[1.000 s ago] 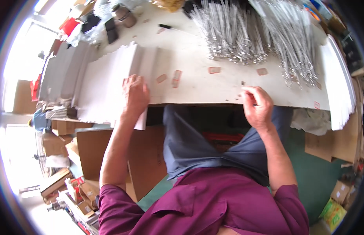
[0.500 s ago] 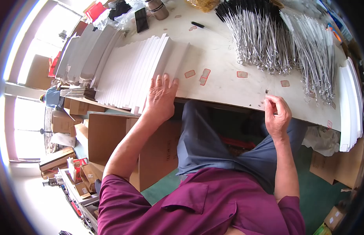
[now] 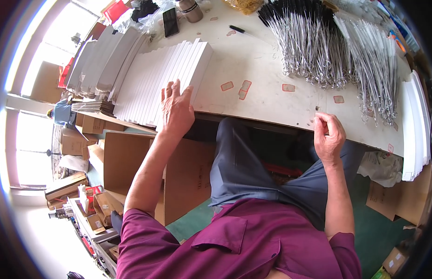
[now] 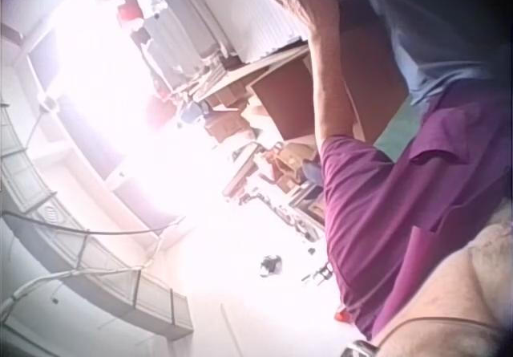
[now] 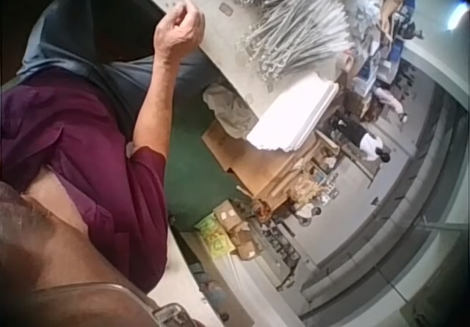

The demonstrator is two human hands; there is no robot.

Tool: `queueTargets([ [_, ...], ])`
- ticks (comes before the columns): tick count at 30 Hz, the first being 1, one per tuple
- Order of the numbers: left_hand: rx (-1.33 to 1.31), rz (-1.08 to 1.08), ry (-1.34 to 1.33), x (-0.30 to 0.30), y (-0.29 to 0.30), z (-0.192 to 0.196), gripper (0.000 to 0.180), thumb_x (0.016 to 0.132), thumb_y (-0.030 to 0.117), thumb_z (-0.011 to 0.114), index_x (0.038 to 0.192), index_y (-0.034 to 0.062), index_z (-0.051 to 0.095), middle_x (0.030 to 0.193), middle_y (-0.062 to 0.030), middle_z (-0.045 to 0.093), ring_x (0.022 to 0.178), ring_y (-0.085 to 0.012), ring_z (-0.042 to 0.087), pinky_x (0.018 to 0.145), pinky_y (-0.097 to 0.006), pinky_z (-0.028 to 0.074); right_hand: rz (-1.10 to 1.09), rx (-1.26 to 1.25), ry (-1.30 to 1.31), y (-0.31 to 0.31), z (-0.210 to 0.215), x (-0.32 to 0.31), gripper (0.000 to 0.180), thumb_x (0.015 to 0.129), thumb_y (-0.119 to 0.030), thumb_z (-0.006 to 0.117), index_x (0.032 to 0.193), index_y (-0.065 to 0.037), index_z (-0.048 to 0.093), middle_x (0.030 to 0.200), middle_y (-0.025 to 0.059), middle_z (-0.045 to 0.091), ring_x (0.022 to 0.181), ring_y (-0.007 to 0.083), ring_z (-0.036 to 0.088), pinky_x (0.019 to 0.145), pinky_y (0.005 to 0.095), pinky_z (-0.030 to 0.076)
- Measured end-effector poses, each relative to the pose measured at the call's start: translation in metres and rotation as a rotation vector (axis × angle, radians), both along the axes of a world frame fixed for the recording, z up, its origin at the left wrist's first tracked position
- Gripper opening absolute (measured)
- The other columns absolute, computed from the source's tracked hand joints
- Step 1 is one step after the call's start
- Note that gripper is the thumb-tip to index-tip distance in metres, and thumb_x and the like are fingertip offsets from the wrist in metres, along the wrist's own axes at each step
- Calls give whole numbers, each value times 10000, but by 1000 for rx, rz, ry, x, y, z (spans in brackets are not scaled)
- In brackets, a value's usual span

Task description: Packing a set of wire brushes into a white paper box and folding it shut.

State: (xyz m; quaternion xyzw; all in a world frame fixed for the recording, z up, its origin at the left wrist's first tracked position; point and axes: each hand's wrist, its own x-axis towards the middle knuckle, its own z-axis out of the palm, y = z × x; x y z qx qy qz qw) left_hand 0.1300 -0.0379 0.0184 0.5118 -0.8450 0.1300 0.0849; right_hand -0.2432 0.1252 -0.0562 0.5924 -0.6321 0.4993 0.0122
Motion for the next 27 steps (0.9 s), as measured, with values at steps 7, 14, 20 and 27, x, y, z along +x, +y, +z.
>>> queueTargets([
  [7, 20, -103, 37, -18, 9, 2, 538, 849, 95, 711, 1372, 21, 609, 1459, -279, 540, 1416, -444, 445, 1201, -540, 335, -37, -9, 25, 3, 2, -1, 98, 912, 13, 692, 998, -32, 702, 838, 92, 685, 650, 230, 636, 600, 333, 514],
  [14, 33, -221, 276, -43, 20, 5, 432, 849, 62, 712, 1269, -22, 661, 1380, -272, 601, 1329, -448, 525, 1147, -505, 415, 26, -33, -93, 0, 6, 2, 51, 909, -16, 693, 953, -39, 701, 770, 98, 657, 612, 241, 617, 588, 359, 498],
  [20, 209, -273, 547, -92, 1, -35, 307, 949, 104, 662, 1227, -26, 681, 1306, -255, 662, 1247, -422, 618, 1080, -472, 485, -94, -23, -196, 38, 20, -46, 64, 938, -49, 707, 998, -33, 721, 839, 95, 711, 686, 177, 689, 632, 300, 560],
  [27, 98, -387, 604, -120, -17, -77, 215, 964, 72, 647, 1152, -26, 687, 1262, -221, 683, 1178, -390, 655, 1031, -445, 520, -733, 169, 386, 134, 38, -186, 291, 844, -74, 750, 1126, -52, 682, 1143, 144, 694, 1116, 341, 646, 975, 453, 524],
])
